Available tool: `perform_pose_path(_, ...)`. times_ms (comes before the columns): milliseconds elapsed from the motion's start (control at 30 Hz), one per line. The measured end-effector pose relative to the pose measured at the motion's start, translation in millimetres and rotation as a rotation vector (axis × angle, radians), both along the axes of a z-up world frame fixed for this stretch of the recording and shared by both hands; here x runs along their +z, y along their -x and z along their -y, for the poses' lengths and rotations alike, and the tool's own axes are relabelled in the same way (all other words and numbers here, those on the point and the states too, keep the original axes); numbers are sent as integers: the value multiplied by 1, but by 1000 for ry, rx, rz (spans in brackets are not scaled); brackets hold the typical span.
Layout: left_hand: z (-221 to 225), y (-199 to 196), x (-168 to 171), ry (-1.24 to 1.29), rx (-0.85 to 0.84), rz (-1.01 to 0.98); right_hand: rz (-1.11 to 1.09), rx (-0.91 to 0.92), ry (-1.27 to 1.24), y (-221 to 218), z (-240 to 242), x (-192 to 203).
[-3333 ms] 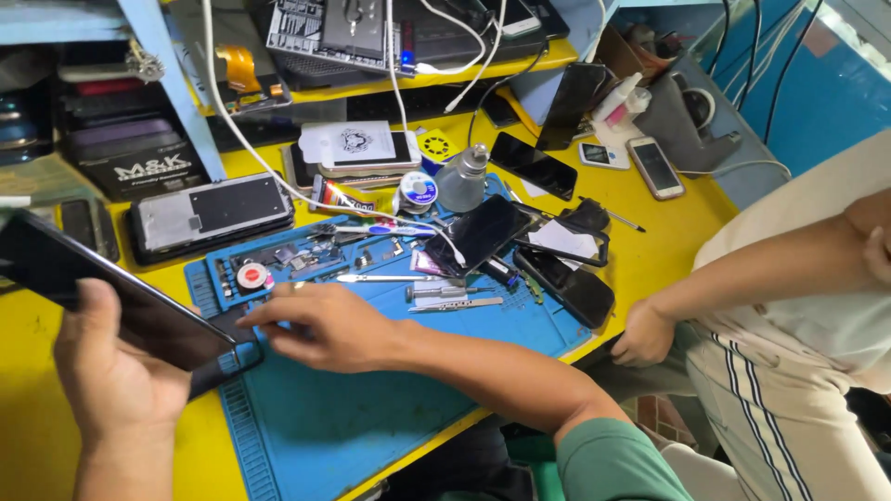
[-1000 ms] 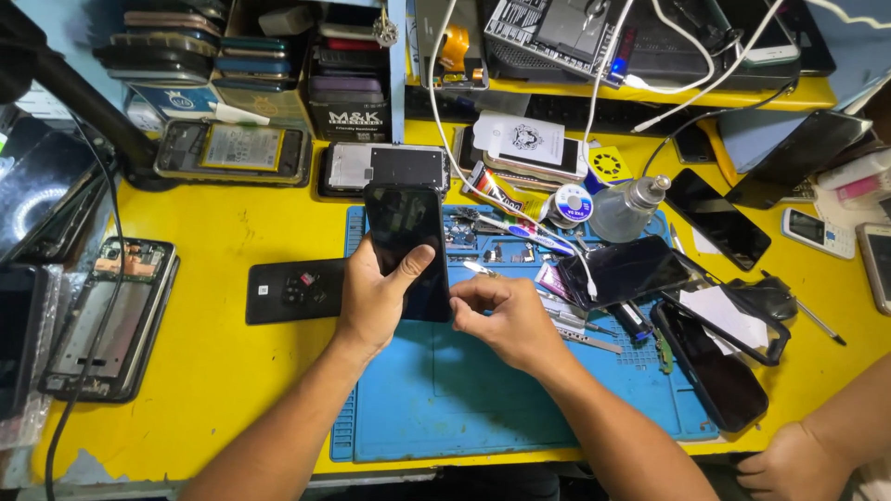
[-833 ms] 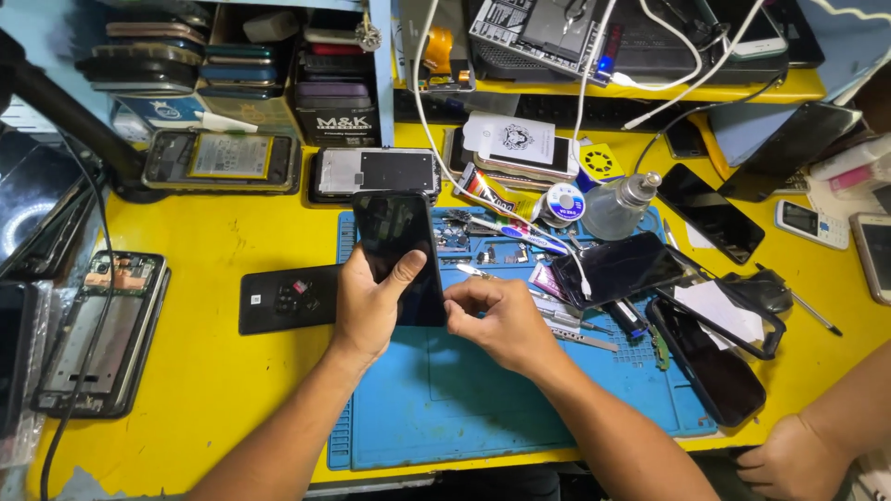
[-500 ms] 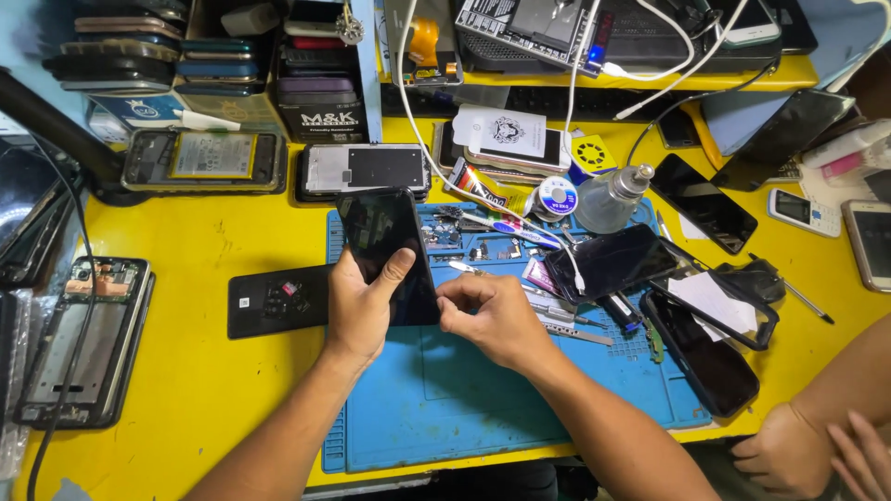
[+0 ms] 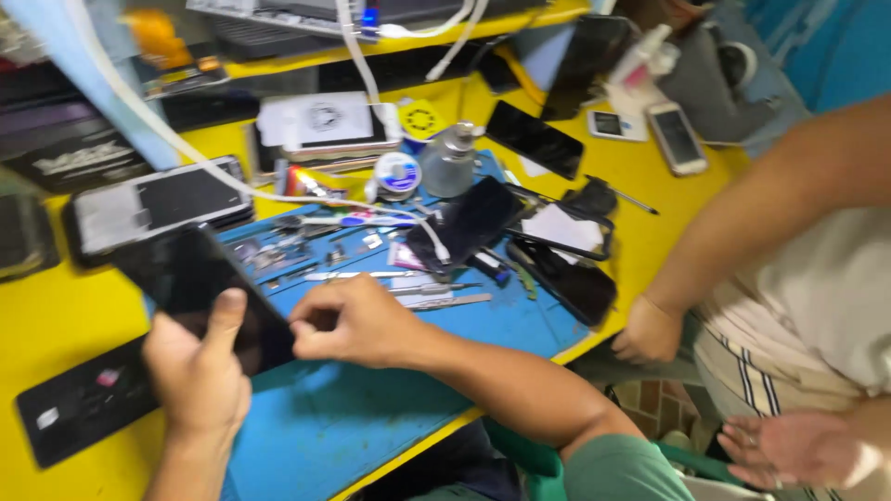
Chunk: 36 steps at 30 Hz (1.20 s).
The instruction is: The person disassembles a smartphone by prying open the back cover and removing the back glass. They then use a screwdriver to remove screws and tweezers to disconnect the battery connector and other internal components.
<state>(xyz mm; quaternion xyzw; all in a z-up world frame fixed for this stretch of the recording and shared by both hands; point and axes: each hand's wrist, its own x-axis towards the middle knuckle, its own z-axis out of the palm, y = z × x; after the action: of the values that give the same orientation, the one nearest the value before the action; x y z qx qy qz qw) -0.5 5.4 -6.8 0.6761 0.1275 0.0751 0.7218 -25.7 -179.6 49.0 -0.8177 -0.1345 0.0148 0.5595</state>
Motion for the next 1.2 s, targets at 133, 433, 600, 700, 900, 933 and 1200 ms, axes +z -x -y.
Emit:
perform_pose_path(133,7,5,17,54,-88,33,27,-87,38,5,3,8)
perform_pose_path(433,27,15,67,57,-317,19,-14,-159,-203,4,3,13)
perform_pose_path(600,20,14,81,-252,-481,-137,-95,-95,-477,5,18,25)
perform_pose_path(700,19,12,81,-349,-474,-264,-54,-83,-535,2,19,14)
perform_pose_path(900,21,12,76,-323,-529,-205,-90,-147,-537,-1,20,8)
perform_pose_path(933,23,11,76,-325,-528,-211,-96,-147,-541,-2,22,9)
perform_pose_path(1200,27,13,82,-174,-447,-135,-133,36,-458,2,18,24)
